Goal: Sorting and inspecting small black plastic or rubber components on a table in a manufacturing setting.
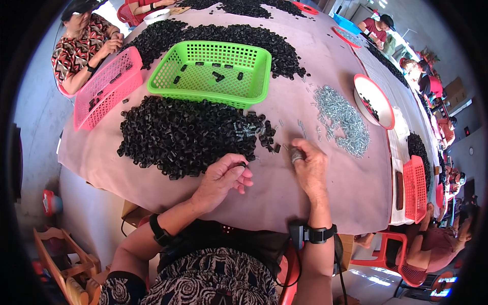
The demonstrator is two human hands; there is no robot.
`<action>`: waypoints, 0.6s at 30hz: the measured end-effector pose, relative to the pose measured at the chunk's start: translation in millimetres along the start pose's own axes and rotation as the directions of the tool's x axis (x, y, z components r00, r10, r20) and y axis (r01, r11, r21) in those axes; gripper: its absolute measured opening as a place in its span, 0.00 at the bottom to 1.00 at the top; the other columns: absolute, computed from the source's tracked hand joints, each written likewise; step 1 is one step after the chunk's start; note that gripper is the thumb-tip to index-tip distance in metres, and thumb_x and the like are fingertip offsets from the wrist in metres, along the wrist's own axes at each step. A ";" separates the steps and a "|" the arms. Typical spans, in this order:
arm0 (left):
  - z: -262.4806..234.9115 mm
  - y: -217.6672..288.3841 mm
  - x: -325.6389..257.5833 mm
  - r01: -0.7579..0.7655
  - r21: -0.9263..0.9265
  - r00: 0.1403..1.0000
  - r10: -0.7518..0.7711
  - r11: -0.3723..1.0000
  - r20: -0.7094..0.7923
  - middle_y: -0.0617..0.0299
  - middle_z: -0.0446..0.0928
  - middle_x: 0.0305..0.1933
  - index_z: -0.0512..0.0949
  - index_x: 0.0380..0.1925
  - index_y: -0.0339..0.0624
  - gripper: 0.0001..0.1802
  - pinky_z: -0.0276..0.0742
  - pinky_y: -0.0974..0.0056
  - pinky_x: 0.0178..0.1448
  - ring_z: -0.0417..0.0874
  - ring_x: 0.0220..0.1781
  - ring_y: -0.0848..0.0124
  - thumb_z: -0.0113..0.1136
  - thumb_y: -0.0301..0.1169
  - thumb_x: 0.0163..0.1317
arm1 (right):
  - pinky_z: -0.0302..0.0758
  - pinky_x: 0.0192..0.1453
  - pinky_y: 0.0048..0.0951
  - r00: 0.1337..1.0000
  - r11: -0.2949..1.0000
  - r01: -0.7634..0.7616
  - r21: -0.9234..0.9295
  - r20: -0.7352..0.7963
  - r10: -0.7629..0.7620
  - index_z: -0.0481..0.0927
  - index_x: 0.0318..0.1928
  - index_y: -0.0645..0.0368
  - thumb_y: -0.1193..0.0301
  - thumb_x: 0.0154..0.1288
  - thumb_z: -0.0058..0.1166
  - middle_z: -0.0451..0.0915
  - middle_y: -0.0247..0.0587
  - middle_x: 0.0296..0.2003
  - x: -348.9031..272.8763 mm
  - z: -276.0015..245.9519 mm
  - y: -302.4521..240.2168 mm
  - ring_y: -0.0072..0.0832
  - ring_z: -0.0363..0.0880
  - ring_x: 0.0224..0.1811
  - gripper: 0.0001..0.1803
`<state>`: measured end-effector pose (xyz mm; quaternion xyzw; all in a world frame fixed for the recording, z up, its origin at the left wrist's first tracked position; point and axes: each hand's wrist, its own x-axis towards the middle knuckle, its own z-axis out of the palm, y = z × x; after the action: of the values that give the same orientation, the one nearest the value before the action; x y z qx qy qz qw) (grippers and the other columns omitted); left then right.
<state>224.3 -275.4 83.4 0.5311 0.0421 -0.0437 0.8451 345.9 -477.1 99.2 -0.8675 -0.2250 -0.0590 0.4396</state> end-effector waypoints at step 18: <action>-0.9 -5.4 2.8 -0.097 0.063 0.995 0.096 0.993 0.015 0.63 0.74 0.39 0.75 0.45 0.36 0.10 0.77 0.71 0.39 0.78 0.38 0.76 0.52 0.26 0.65 | 0.73 0.43 0.40 0.919 0.804 0.391 -0.447 0.231 -0.319 0.76 0.34 0.60 0.84 0.47 0.54 0.76 0.43 0.32 16.8 9.7 -22.8 0.44 0.76 0.37 0.12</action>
<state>226.4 -277.0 77.9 0.5590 0.0099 -0.0075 0.8291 349.9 -452.1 115.1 -0.8938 -0.3927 -0.1320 0.1719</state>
